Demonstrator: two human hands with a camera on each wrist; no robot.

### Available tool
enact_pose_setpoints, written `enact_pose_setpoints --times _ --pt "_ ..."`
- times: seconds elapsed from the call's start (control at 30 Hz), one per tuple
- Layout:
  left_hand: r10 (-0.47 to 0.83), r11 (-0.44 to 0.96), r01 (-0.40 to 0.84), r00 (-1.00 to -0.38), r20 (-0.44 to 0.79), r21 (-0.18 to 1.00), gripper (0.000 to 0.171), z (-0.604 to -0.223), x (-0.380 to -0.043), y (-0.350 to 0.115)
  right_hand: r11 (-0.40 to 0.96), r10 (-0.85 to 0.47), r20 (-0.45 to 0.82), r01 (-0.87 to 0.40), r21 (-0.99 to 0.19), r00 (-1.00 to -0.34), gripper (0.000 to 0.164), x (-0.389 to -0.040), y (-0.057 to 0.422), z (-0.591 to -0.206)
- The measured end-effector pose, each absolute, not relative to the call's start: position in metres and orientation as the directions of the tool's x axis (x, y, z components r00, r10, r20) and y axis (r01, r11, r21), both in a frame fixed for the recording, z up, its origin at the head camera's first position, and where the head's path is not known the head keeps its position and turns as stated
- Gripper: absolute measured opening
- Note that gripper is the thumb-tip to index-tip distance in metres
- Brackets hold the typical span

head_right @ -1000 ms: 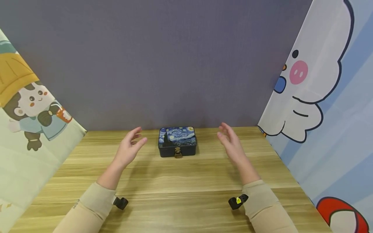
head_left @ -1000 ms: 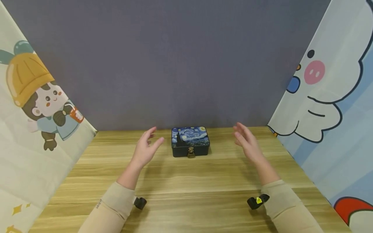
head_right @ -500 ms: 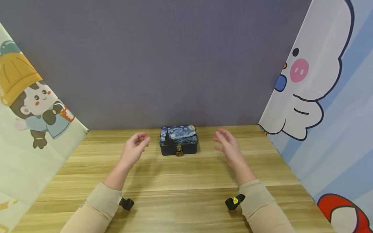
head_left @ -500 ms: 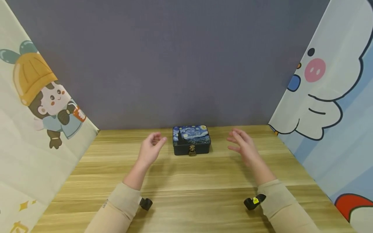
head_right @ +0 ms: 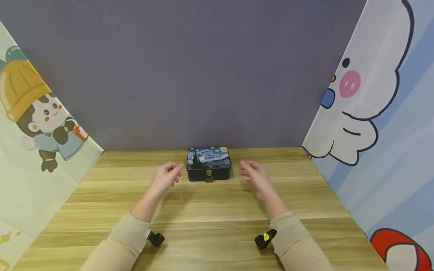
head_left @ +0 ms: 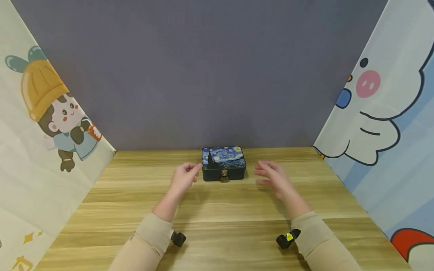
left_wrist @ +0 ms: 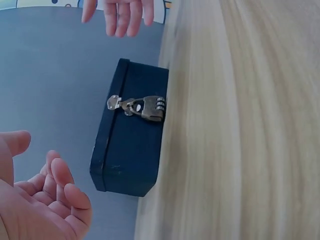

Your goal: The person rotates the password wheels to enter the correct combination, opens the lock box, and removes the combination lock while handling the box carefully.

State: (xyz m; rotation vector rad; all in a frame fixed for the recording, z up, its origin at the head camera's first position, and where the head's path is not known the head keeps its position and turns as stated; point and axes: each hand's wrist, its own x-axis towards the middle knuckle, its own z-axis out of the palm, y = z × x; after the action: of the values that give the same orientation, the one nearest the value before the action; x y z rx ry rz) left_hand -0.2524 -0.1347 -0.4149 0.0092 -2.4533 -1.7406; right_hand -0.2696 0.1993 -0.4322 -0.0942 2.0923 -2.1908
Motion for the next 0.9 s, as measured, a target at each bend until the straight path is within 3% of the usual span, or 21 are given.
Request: enact_pose_setpoints --times 0.43,0.73,0.9 --pt "-0.015 0.344 -0.017 -1.0 -0.013 0.939 0.046 -0.43 -0.257 -0.12 -0.019 -0.166 -0.115 0.12 -0.993 -0.979 0.049 -0.275 0.178 -0.45" --pt "0.012 0.427 0.003 -1.0 -0.002 0.904 0.043 -0.442 -0.263 -0.114 0.124 -0.173 -0.16 0.14 -0.982 -0.972 0.06 -0.276 0.165 -0.451" --pt "0.031 0.461 0.016 -1.0 0.002 0.887 0.04 -0.443 -0.265 -0.11 0.236 -0.187 -0.155 0.109 -0.966 -0.97 0.056 -0.276 0.159 -0.453"
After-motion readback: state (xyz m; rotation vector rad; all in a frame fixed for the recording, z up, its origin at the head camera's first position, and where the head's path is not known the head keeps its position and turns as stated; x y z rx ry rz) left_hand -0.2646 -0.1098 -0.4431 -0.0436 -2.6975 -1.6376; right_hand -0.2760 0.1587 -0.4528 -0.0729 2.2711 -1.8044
